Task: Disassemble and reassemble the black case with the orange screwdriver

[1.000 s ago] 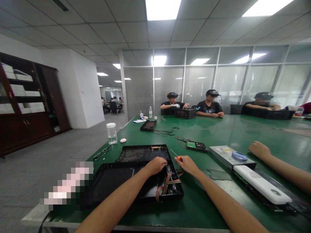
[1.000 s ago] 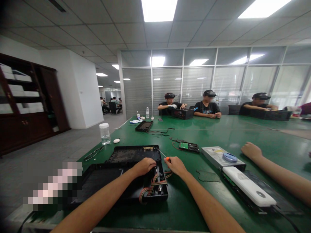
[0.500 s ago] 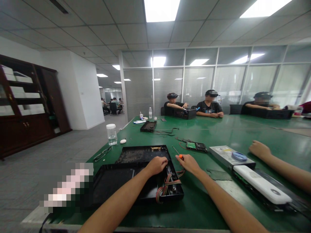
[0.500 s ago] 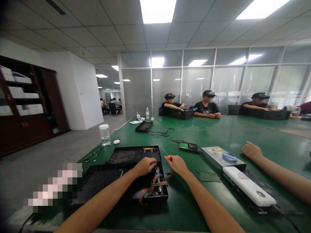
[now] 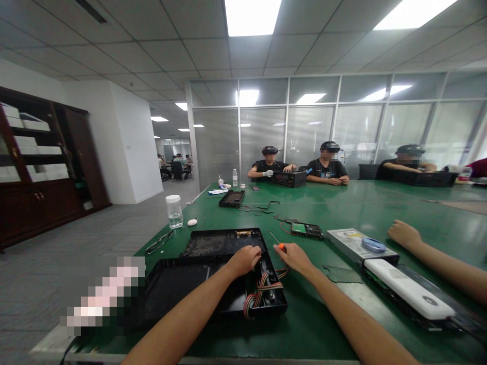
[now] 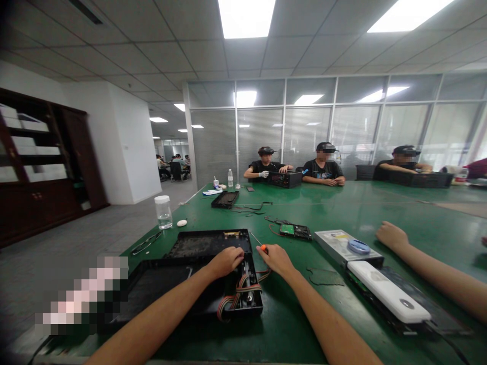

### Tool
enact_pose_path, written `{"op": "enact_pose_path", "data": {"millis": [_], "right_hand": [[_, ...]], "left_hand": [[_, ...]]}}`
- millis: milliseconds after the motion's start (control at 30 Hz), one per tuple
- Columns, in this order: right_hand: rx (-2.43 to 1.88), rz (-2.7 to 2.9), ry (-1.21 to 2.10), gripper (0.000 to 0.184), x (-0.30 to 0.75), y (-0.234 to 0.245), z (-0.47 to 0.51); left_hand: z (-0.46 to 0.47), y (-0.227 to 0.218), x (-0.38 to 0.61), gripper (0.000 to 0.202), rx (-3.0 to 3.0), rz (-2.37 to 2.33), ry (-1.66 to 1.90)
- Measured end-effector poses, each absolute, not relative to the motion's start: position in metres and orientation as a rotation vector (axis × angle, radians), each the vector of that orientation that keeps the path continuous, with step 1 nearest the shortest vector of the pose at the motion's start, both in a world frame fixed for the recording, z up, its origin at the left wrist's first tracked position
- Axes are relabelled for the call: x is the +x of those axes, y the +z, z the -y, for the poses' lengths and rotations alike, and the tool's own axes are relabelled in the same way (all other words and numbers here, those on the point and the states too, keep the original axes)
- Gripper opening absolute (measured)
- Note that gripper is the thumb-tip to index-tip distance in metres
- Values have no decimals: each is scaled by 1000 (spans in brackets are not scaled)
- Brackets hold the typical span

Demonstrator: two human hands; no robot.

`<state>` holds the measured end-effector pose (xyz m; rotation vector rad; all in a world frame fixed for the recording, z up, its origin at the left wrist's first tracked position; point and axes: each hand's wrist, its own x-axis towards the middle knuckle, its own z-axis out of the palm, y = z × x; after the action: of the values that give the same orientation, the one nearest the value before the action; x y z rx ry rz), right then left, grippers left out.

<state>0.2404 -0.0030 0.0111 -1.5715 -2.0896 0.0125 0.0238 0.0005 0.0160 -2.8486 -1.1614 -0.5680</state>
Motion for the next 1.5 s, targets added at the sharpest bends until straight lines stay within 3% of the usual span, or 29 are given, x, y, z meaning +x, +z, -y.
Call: {"op": "enact_pose_path", "data": {"millis": [167, 300, 1000, 1233, 1333, 1500], "right_hand": [[-1608, 2095, 12, 45, 238, 15, 6], [-1610, 2100, 10, 43, 238, 15, 5], [-1603, 2068, -95, 37, 243, 12, 1], [-1586, 2069, -53, 32, 243, 12, 1], [-1588, 1995, 12, 22, 246, 10, -2], [-1604, 1737, 116, 27, 259, 9, -14]], "left_hand": [[-3, 17, 24, 30, -2949, 1115, -749], [-10, 14, 23, 20, -2995, 1085, -688], [-12, 11, 21, 16, -3002, 1150, -726], [-12, 9, 22, 18, -2975, 1105, -704], [-13, 8, 20, 20, -2988, 1029, -689], [-12, 9, 20, 19, -3001, 989, -656]]}}
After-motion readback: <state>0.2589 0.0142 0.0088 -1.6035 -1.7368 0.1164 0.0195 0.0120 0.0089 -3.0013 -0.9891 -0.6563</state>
